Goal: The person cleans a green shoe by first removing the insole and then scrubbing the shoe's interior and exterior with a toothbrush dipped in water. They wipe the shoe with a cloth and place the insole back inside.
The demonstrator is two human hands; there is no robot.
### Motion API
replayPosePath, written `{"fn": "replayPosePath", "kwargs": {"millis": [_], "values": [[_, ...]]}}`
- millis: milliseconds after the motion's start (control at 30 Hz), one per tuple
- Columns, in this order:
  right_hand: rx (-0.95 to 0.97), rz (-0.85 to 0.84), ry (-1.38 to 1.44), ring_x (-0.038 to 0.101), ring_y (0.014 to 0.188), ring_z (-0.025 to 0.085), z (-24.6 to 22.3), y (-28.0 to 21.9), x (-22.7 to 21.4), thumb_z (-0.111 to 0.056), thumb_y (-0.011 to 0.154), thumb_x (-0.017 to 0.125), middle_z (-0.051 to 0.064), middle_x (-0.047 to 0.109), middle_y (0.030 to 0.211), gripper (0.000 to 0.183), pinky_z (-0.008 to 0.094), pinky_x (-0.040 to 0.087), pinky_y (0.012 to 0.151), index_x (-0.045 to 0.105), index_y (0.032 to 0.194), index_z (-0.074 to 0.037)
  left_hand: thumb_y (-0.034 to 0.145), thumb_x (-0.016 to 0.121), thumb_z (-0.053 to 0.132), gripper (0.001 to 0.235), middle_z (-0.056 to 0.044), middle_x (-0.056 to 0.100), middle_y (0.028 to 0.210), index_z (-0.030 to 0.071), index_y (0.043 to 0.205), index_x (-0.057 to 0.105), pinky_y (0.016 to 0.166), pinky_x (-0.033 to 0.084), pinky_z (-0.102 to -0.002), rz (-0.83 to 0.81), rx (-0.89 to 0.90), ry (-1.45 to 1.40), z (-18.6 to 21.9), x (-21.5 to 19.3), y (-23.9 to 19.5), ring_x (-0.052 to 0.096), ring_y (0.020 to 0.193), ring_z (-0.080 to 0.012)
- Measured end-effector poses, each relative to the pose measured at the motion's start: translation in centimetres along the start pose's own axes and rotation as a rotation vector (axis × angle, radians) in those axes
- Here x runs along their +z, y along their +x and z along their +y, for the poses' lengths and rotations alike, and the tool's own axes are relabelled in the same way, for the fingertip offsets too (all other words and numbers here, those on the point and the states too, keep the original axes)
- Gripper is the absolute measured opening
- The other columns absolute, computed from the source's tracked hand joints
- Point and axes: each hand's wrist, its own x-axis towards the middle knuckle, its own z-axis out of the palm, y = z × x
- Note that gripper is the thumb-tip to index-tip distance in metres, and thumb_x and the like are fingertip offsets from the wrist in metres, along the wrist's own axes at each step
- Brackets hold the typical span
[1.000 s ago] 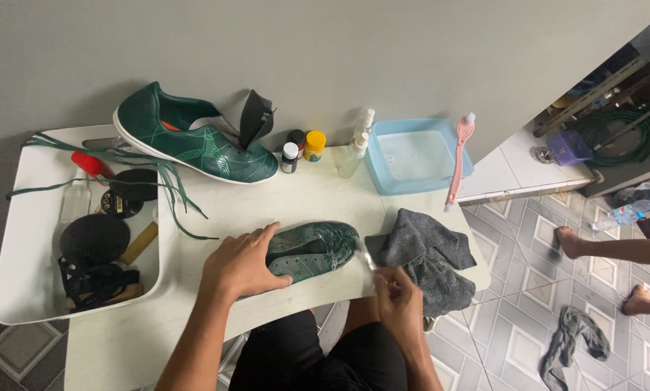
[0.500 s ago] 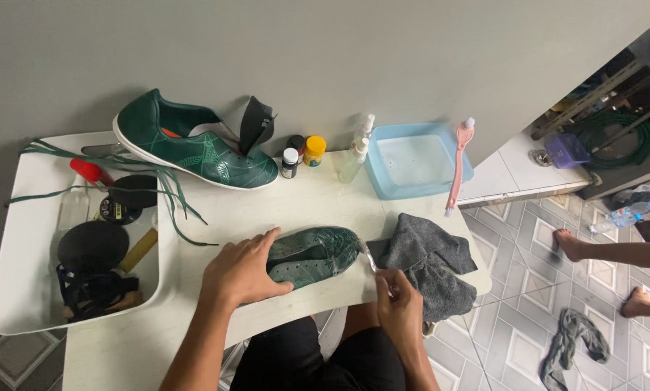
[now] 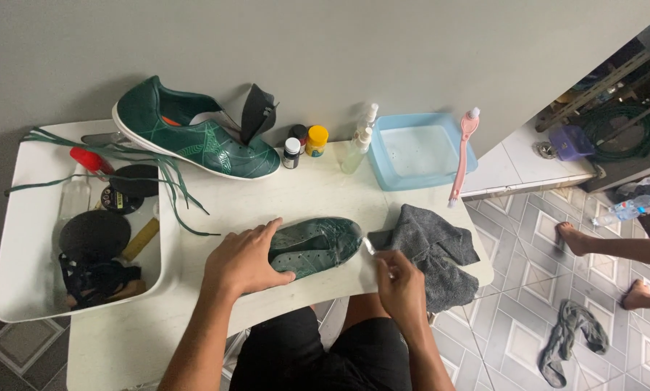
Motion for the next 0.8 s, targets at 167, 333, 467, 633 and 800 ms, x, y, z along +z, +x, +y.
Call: {"fn": "replayPosePath", "kwargs": {"millis": [167,333,467,633,800], "values": [[0.047,0.003,-0.006,0.071,0.066,0.018,-1.5,0.1,-1.0,-0.024,0.095,0.065,0.005,0.079,0.08,0.012,0.034,0.051,0.06,0.073,0.095,-0.016,0.076,0.077,0.063,0.107,0.0,0.049,0.153,0.027,0.161,0.022,0.113,0.041,-0.044,0.035,-0.008,0.009,0.2,-0.2,-0.3,0.054,0.133,-0.0259],[0.008,0.081,-0.056,0.08,0.093,0.026,-0.7,0.7,-0.5,-0.024,0.097,0.058,0.006,0.082,0.106,0.022,0.039,0.063,0.075,0.074,0.106,-0.014,0.077,0.076,0.063,0.106,-0.005,0.054,0.148,0.02,0.159,0.025,0.111,0.039,-0.047,0.138,0.073,0.063,-0.1,1.5,-0.1,0.055,0.13,-0.0282],[-0.084,-0.098,-0.032,0.078,0.066,0.018,-1.1,0.9,0.3,-0.022,0.1,0.061,0.01,0.081,0.088,0.019,0.029,0.067,0.056,0.072,0.109,-0.009,0.08,0.077,0.065,0.112,-0.008,0.058,0.137,0.011,0.162,0.022,0.105,0.044,-0.047,0.286,0.116,0.2,0.3,3.6,-1.1,0.06,0.119,-0.0289],[-0.045,0.037,0.016,0.073,0.066,0.02,-3.5,0.2,0.2,-0.029,0.096,0.062,0.005,0.081,0.085,0.019,0.035,0.053,0.056,0.074,0.1,-0.014,0.075,0.08,0.065,0.115,-0.008,0.058,0.138,0.011,0.161,0.027,0.096,0.046,-0.044,0.485,0.135,0.305,0.6,6.1,-2.1,0.057,0.12,-0.0259],[-0.087,0.079,-0.049,0.079,0.083,0.023,-3.8,1.0,0.2,-0.024,0.097,0.06,0.003,0.083,0.101,0.02,0.038,0.061,0.068,0.074,0.103,-0.012,0.074,0.079,0.066,0.114,-0.007,0.058,0.136,0.01,0.161,0.029,0.094,0.046,-0.042,0.593,0.139,0.369,0.6,6.9,-2.3,0.057,0.12,-0.0238]]}}
